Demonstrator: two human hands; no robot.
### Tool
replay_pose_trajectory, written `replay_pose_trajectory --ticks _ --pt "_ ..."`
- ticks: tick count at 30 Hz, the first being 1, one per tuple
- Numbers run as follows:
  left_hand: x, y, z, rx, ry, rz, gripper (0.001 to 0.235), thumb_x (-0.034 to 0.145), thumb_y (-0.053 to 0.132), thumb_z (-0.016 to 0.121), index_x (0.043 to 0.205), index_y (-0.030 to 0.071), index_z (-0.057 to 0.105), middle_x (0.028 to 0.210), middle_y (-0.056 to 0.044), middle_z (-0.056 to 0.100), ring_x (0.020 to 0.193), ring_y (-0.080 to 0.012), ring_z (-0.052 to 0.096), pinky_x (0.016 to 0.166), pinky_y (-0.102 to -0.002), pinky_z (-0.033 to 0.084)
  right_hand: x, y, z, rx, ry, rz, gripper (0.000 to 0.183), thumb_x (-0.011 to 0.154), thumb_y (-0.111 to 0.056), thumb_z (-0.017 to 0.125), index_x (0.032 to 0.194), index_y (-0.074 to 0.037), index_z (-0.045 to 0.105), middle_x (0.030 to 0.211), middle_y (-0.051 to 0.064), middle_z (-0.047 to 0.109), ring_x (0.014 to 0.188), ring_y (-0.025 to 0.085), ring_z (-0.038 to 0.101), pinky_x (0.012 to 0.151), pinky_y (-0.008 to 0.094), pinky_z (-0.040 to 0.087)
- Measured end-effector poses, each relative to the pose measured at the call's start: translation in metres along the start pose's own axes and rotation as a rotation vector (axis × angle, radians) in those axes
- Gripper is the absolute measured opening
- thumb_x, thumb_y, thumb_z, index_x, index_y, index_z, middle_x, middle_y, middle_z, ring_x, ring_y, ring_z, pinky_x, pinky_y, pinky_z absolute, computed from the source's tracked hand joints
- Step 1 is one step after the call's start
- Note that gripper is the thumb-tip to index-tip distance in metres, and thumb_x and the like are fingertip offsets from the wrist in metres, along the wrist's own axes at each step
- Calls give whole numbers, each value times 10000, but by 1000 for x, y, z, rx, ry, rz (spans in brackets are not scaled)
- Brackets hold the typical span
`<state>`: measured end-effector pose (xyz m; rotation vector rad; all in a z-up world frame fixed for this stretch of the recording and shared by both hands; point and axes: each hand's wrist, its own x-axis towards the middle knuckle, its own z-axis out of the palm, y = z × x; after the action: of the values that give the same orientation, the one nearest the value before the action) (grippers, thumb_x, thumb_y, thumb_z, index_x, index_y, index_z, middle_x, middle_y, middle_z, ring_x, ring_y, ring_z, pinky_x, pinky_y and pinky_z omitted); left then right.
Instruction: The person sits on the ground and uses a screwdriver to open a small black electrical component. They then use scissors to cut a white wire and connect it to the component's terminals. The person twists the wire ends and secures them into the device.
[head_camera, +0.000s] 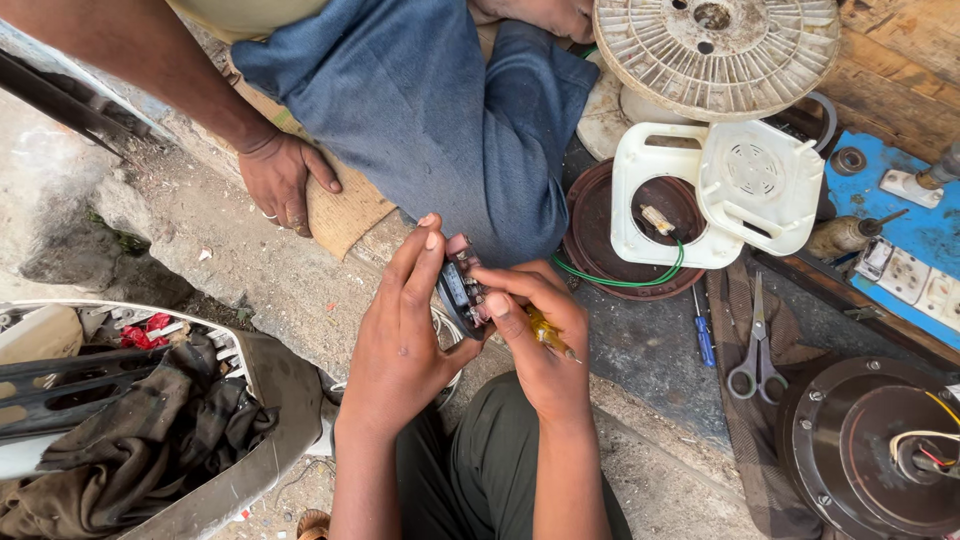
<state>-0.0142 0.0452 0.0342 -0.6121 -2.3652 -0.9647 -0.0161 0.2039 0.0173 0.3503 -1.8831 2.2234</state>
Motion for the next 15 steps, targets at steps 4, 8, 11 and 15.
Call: replay_pose_trajectory --ticks 4,8,11,15 --pt "-1 -1 0 18 -9 8 1170 621 63 935 1562 164 247 1612 -167 377 1474 -411 457 1178 -484 469 -1 1 -1 52 0 -3 237 1016 -142 697 1181 24 728 1037 36 648 907 75 633 793 223 491" --pt "-3 -4 0 18 -6 20 1167 640 51 931 1575 178 243 1622 -172 360 1487 -415 447 1191 -489 460 -2 7 -3 87 20 24 212 1014 -140 694 1140 28 724 1050 43 670 905 77 652 791 225 507" --pt "-5 -6 1 13 -1 15 1172 645 64 941 1579 174 242 1607 -180 365 1482 -420 448 1186 -497 461 -3 11 -3 106 52 65 206 1022 -152 690 1126 21 728 1023 40 691 879 63 627 759 218 477" --pt "-5 -9 5 -42 15 1 1161 685 94 966 1590 182 244 1601 -191 363 1494 -416 449 1200 -495 467 -4 13 -3 88 138 147 214 1005 -184 690 1110 -4 737 943 43 753 821 42 607 698 206 427"
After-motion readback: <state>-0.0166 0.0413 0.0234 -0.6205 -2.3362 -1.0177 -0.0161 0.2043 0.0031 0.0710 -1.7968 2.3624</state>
